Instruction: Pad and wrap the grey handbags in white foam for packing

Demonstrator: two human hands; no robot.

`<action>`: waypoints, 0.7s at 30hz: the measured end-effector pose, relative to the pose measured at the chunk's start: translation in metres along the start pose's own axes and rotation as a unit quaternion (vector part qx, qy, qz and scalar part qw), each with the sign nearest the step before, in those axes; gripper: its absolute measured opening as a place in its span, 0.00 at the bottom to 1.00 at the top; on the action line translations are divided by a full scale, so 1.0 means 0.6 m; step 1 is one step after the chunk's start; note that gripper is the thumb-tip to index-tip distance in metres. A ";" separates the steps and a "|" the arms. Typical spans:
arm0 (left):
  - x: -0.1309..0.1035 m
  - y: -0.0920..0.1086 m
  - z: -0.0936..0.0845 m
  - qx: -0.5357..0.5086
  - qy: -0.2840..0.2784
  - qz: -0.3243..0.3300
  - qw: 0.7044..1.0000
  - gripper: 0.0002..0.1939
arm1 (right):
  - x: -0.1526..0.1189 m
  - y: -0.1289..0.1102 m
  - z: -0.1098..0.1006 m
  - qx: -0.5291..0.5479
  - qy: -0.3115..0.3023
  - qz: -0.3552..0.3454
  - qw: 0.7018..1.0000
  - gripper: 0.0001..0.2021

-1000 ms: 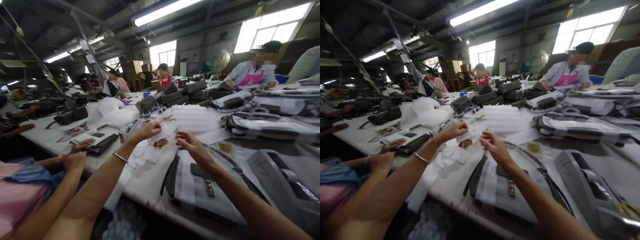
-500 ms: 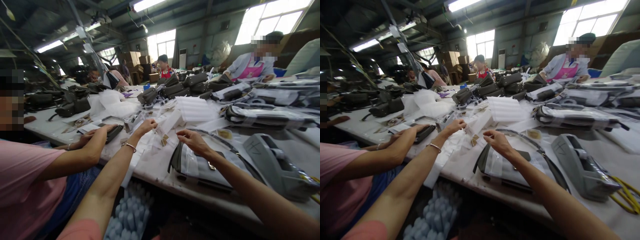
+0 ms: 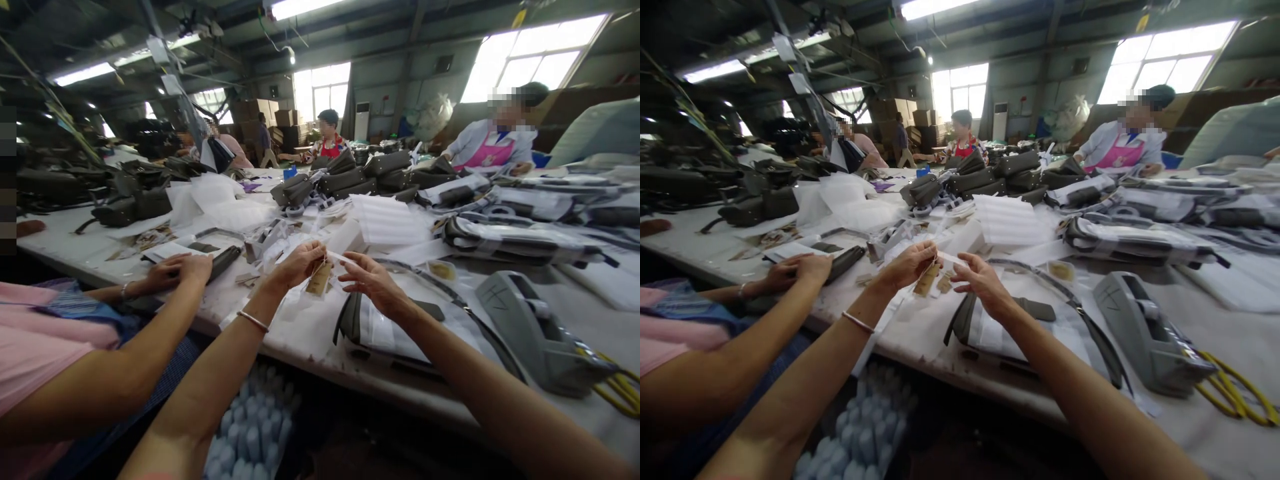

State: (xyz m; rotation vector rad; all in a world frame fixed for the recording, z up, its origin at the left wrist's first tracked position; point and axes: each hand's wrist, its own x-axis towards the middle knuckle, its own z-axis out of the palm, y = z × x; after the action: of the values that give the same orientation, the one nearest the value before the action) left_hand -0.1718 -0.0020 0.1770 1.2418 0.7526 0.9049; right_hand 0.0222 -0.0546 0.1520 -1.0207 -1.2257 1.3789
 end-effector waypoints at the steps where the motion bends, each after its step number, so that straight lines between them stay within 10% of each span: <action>1: -0.005 -0.005 0.007 -0.006 0.001 -0.007 1.000 0.20 | -0.002 -0.001 -0.002 0.005 0.017 -0.010 1.000 0.25; 5: -0.017 -0.028 0.034 -0.029 0.018 -0.046 0.998 0.17 | -0.023 -0.009 -0.008 -0.148 0.134 -0.194 0.961 0.18; 10: -0.017 -0.057 0.068 -0.087 0.031 -0.078 0.993 0.12 | -0.077 -0.030 -0.009 -0.399 0.089 -0.428 0.806 0.07; 16: -0.004 -0.084 0.105 -0.156 0.029 -0.111 0.981 0.08 | -0.113 -0.021 -0.026 -0.563 -0.045 -0.438 0.700 0.12; 21: 0.000 -0.100 0.133 -0.205 0.026 -0.150 0.967 0.09 | -0.114 -0.001 -0.050 -0.636 -0.042 -0.412 0.651 0.08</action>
State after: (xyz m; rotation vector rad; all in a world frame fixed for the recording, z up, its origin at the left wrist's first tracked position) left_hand -0.0923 -0.0428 0.1324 0.7196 0.7262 0.7935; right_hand 0.0621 -0.1174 0.1469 -0.9614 -2.3892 -0.3697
